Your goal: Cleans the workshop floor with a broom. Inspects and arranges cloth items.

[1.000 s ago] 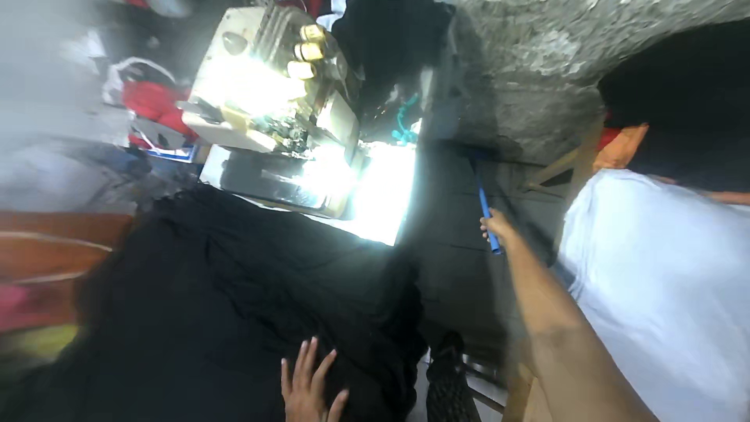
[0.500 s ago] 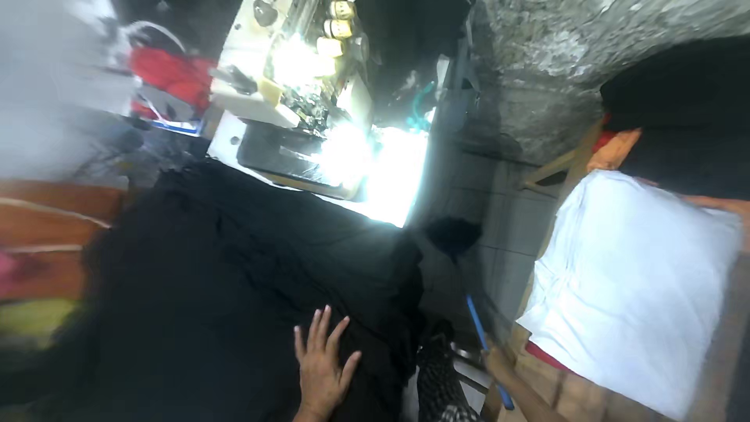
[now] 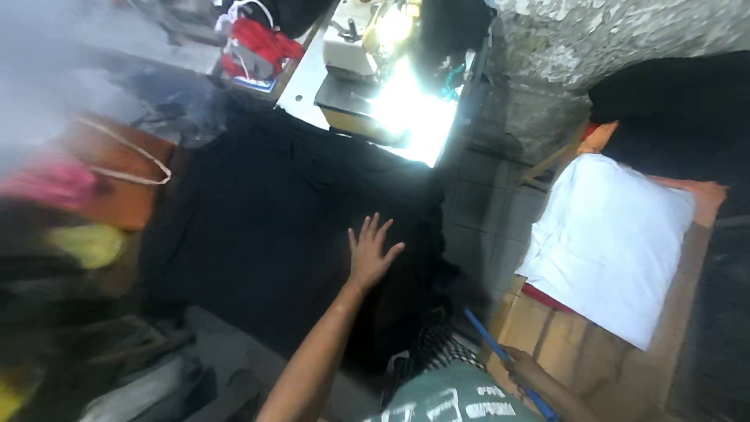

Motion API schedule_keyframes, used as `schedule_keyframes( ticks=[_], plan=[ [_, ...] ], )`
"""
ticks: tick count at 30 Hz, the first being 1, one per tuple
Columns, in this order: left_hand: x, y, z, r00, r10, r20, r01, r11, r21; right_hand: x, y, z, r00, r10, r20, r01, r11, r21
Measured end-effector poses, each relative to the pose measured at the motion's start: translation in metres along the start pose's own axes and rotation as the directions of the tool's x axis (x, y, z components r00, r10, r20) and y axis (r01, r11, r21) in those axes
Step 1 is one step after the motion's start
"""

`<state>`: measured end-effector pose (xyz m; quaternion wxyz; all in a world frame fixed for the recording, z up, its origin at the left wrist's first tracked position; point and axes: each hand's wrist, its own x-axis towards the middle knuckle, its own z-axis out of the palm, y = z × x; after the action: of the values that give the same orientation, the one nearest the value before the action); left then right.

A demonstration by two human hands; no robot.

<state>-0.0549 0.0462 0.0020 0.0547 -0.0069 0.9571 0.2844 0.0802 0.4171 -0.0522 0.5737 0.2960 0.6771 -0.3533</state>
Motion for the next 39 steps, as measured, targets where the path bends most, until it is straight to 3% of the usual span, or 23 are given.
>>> schedule_keyframes(
  ticks=[3, 6, 10, 13, 17, 21, 23, 25, 27, 28, 30, 33, 36, 39],
  plan=[
    [-0.046, 0.009, -0.026, 0.999, 0.025, -0.023, -0.029, 0.979, -0.203, -0.024, 0.015, -0.005, 0.989, -0.049, -0.139, 0.051, 0.999, 0.007],
    [-0.12, -0.004, -0.045, 0.996, 0.021, -0.09, -0.046, 0.959, -0.279, -0.007, 0.006, -0.01, 0.971, -0.079, -0.224, 0.091, 0.995, 0.046],
    [-0.247, -0.038, -0.055, 0.972, -0.135, -0.192, 0.071, 0.95, -0.305, 0.05, -0.022, -0.006, 0.964, -0.126, -0.234, 0.165, 0.974, 0.155],
    [-0.342, -0.051, -0.058, 0.918, -0.33, -0.221, 0.23, 0.896, -0.379, 0.067, -0.04, 0.031, 0.969, -0.103, -0.222, 0.133, 0.983, 0.125],
    [-0.439, -0.049, -0.051, 0.774, -0.625, -0.106, 0.51, 0.714, -0.48, 0.052, -0.038, 0.115, 0.984, -0.115, -0.135, 0.095, 0.985, -0.146],
    [-0.505, -0.041, -0.041, 0.684, -0.712, 0.156, 0.723, 0.635, -0.271, 0.035, -0.044, 0.18, 0.996, -0.086, 0.009, 0.083, 0.919, -0.385],
    [-0.532, -0.026, -0.039, 0.679, -0.733, 0.044, 0.718, 0.651, -0.245, 0.029, -0.06, 0.203, 0.993, -0.082, 0.081, 0.113, 0.828, -0.55],
    [-0.561, -0.007, -0.033, 0.647, -0.71, -0.279, 0.657, 0.705, -0.268, 0.019, -0.076, 0.222, 0.986, -0.09, 0.141, 0.162, 0.717, -0.677],
    [-0.586, 0.008, -0.029, 0.506, -0.642, -0.577, 0.642, 0.727, -0.246, 0.022, -0.081, 0.239, 0.979, -0.09, 0.183, 0.195, 0.685, -0.702],
    [-0.598, 0.015, -0.03, 0.421, -0.631, -0.651, 0.667, 0.703, -0.249, 0.026, -0.082, 0.248, 0.976, -0.081, 0.204, 0.201, 0.701, -0.685],
    [-0.62, 0.03, -0.03, 0.274, -0.639, -0.719, 0.76, 0.602, -0.246, 0.033, -0.081, 0.269, 0.972, -0.062, 0.228, 0.204, 0.708, -0.677],
    [-0.637, 0.053, -0.013, 0.088, -0.689, -0.72, 0.87, 0.405, -0.282, 0.037, -0.078, 0.302, 0.972, -0.045, 0.231, 0.219, 0.532, -0.818],
    [-0.636, 0.062, 0.016, -0.03, -0.712, -0.702, 0.912, 0.268, -0.311, 0.017, -0.074, 0.331, 0.965, -0.025, 0.263, 0.257, 0.31, -0.915],
    [-0.632, 0.049, 0.049, -0.08, -0.672, -0.736, 0.955, 0.161, -0.251, 0.03, -0.06, 0.335, 0.94, 0.02, 0.341, 0.33, 0.212, -0.92]
  ],
)
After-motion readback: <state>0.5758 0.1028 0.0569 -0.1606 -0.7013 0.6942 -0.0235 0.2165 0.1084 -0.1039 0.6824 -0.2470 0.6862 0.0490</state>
